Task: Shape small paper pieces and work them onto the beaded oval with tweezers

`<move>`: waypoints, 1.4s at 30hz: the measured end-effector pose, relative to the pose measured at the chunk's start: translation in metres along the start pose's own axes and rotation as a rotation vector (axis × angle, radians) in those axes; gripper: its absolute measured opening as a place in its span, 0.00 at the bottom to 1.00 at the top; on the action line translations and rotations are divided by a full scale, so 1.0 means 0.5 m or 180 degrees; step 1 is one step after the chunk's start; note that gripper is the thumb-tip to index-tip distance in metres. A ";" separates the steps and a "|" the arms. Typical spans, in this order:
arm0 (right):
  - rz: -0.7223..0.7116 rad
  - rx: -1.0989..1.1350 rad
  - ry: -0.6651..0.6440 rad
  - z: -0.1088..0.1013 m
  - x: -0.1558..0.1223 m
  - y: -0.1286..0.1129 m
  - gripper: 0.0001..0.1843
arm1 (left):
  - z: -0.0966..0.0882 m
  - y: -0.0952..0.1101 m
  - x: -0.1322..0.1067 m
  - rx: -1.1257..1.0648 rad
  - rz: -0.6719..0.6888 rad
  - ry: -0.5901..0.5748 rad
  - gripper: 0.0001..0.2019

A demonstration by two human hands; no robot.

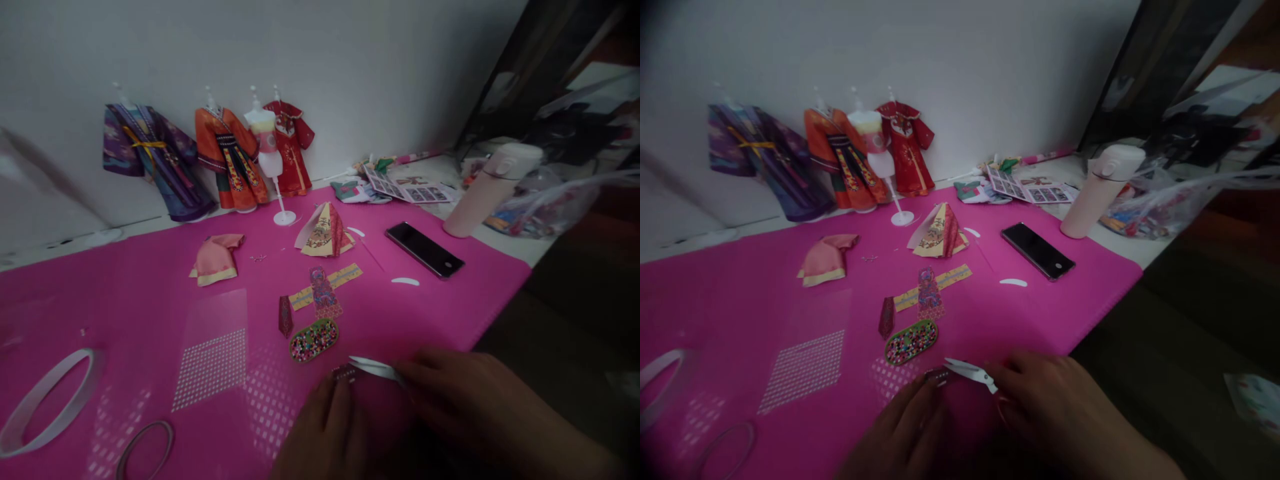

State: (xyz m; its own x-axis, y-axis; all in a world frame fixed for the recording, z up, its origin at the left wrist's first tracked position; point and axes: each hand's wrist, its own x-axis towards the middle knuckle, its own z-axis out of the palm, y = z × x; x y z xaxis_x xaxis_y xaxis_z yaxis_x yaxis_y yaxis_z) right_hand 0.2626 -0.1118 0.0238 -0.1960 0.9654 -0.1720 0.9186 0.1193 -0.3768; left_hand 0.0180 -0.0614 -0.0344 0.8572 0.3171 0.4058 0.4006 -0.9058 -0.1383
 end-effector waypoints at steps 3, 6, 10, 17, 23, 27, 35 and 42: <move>0.0001 -0.0025 0.0004 0.003 0.002 -0.001 0.16 | -0.008 -0.018 0.004 -0.0081 -0.0055 -0.0154 0.17; 0.0024 0.0044 0.0000 0.004 0.004 0.000 0.14 | -0.011 -0.030 0.013 -0.0158 -0.0350 -0.0262 0.13; 0.0032 0.0077 0.0016 0.006 0.005 0.003 0.15 | -0.005 -0.036 0.020 -0.0132 -0.0307 -0.0141 0.17; 0.0131 0.0138 -0.0056 0.005 0.006 0.000 0.14 | -0.001 -0.033 0.021 -0.0035 -0.0292 0.0071 0.16; 0.0010 0.0105 -0.0001 0.003 0.006 -0.003 0.15 | -0.005 -0.040 0.017 -0.0088 -0.0292 -0.0047 0.17; -0.0066 0.0093 0.0107 0.003 0.002 -0.002 0.16 | -0.012 -0.040 0.006 -0.0109 -0.0309 -0.0314 0.15; -0.0201 0.0065 0.0374 -0.008 0.003 -0.002 0.12 | -0.018 -0.030 0.021 -0.0032 -0.0332 -0.0259 0.15; -0.0091 0.0262 0.0216 0.005 0.000 0.016 0.19 | -0.020 -0.017 0.024 -0.0056 -0.0292 -0.0063 0.12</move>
State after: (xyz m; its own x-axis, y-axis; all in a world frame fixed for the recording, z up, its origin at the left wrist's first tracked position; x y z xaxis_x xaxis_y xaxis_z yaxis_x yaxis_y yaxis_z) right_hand 0.2694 -0.1112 0.0186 -0.1955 0.9757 -0.0991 0.8811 0.1304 -0.4546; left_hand 0.0216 -0.0527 -0.0194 0.8235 0.4042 0.3982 0.4720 -0.8775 -0.0853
